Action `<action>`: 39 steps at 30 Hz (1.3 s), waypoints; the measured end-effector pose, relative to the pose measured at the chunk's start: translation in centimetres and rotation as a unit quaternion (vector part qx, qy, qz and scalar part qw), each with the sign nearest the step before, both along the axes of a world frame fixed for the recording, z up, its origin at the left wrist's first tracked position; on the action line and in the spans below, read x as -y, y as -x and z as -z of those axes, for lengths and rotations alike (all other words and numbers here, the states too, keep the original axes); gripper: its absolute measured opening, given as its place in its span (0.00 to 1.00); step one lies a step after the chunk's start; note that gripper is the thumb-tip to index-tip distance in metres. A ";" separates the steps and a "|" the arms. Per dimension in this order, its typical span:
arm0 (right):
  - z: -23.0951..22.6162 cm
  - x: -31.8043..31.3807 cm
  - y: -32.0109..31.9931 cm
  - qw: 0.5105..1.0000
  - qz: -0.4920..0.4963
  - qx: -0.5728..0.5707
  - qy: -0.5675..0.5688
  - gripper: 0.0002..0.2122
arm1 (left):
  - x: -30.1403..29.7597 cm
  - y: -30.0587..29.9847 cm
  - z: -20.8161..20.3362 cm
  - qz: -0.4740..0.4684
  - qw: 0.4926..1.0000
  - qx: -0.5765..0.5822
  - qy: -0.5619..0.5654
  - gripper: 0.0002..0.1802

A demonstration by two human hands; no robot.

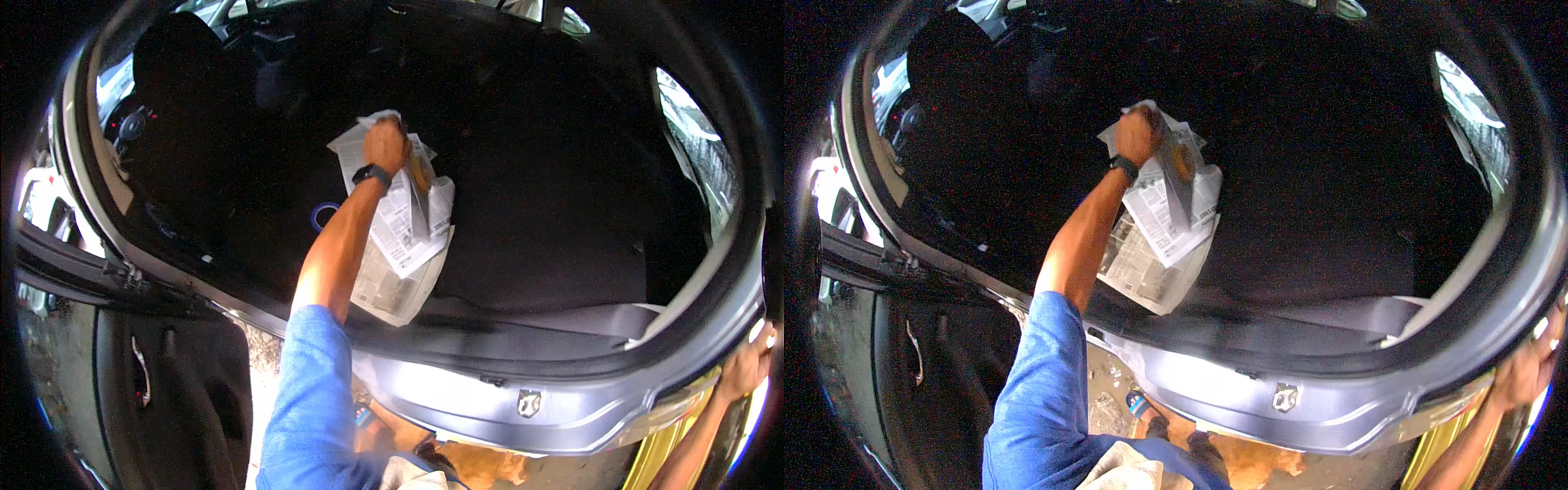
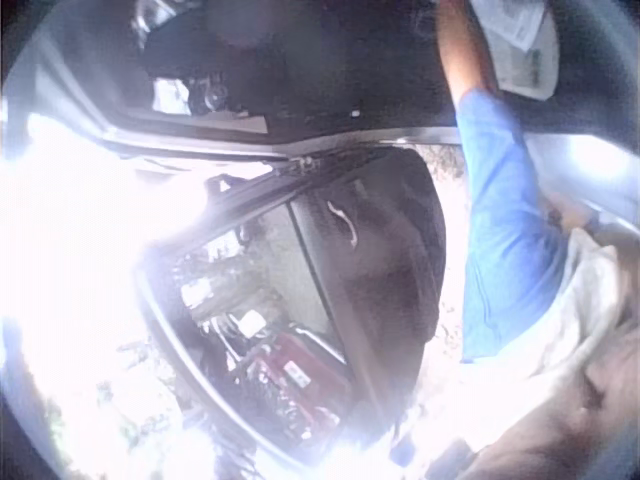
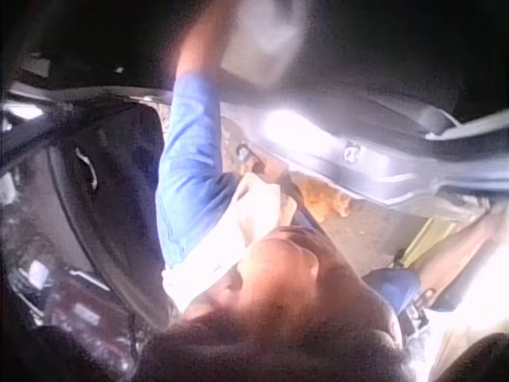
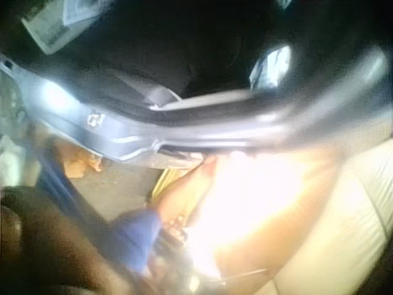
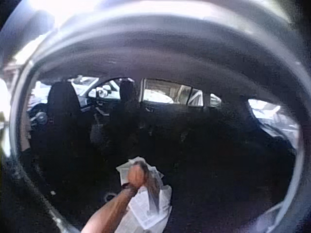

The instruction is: The person tapes newspaper sheets to the rear bumper and trunk lid of a silver car using masking tape. They smooth the paper and tape along the edges to cover the surface, then retrieve additional newspaper from the trunk to continue the masking process.

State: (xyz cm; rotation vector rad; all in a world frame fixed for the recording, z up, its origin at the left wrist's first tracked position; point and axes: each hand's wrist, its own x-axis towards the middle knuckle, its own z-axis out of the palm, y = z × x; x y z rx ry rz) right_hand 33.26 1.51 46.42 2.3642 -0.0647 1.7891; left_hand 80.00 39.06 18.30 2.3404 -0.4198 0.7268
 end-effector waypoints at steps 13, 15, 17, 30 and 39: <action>-1.6 -5.6 -1.6 0.997 -0.009 0.066 0.028 0.13 | -1.5 8.0 -10.6 0.016 0.967 0.103 -0.232 0.10; -2.2 -6.3 -1.7 0.993 0.003 0.078 0.089 0.14 | -2.4 10.0 -10.0 0.007 0.962 0.114 -0.250 0.10; -2.5 -6.7 -1.9 0.989 0.018 0.091 0.113 0.14 | -3.6 11.6 -9.9 0.035 0.949 0.166 -0.266 0.09; -4.1 -7.5 -1.4 0.974 -0.140 0.141 0.106 0.11 | -12.8 40.7 -18.9 0.110 0.979 0.173 -0.012 0.05; -17.4 -12.2 -10.0 0.958 -0.273 -0.047 0.069 0.09 | -21.0 61.3 -23.5 -0.036 0.981 0.186 0.039 0.08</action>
